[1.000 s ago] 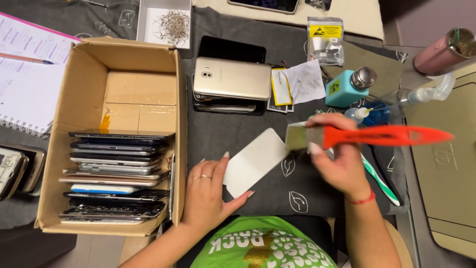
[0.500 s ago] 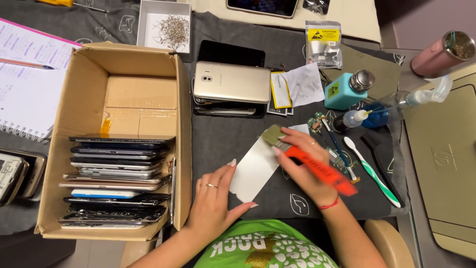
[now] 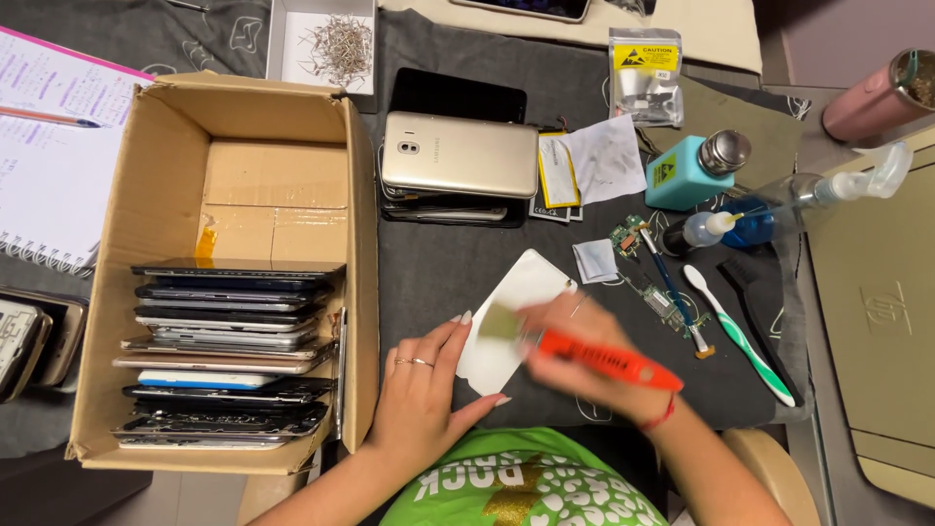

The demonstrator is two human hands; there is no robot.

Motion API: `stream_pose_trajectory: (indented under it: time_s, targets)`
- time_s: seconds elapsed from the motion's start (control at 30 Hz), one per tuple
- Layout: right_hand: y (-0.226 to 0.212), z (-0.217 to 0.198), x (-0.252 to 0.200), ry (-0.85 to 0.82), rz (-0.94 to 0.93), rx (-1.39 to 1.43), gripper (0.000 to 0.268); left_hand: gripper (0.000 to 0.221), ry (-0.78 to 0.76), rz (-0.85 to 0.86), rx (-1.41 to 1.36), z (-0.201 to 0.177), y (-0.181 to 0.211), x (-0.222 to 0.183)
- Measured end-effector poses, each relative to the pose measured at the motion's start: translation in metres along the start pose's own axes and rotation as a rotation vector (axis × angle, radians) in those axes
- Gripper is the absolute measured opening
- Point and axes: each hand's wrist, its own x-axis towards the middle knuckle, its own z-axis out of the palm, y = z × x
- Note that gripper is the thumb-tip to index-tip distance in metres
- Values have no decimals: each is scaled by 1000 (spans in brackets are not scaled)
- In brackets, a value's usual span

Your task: Cleaning a mobile phone back cover using brushes, cleaning solution, and a cloth at a repair bench.

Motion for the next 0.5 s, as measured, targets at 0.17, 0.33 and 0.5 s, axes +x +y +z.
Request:
stream_pose_trajectory:
  time_s: [0.17,0.33,0.5]
  targets:
    - [25,7,4,242,117,-142,16,89,-11,3,34,1,0,0]
    - [-24,41,-11,191,2,-85,15,87,-33,9,53,5,-4,-5]
    - [-24,10,-5,-128,-71,212,18,88,-62,21,96,7,-4,-6]
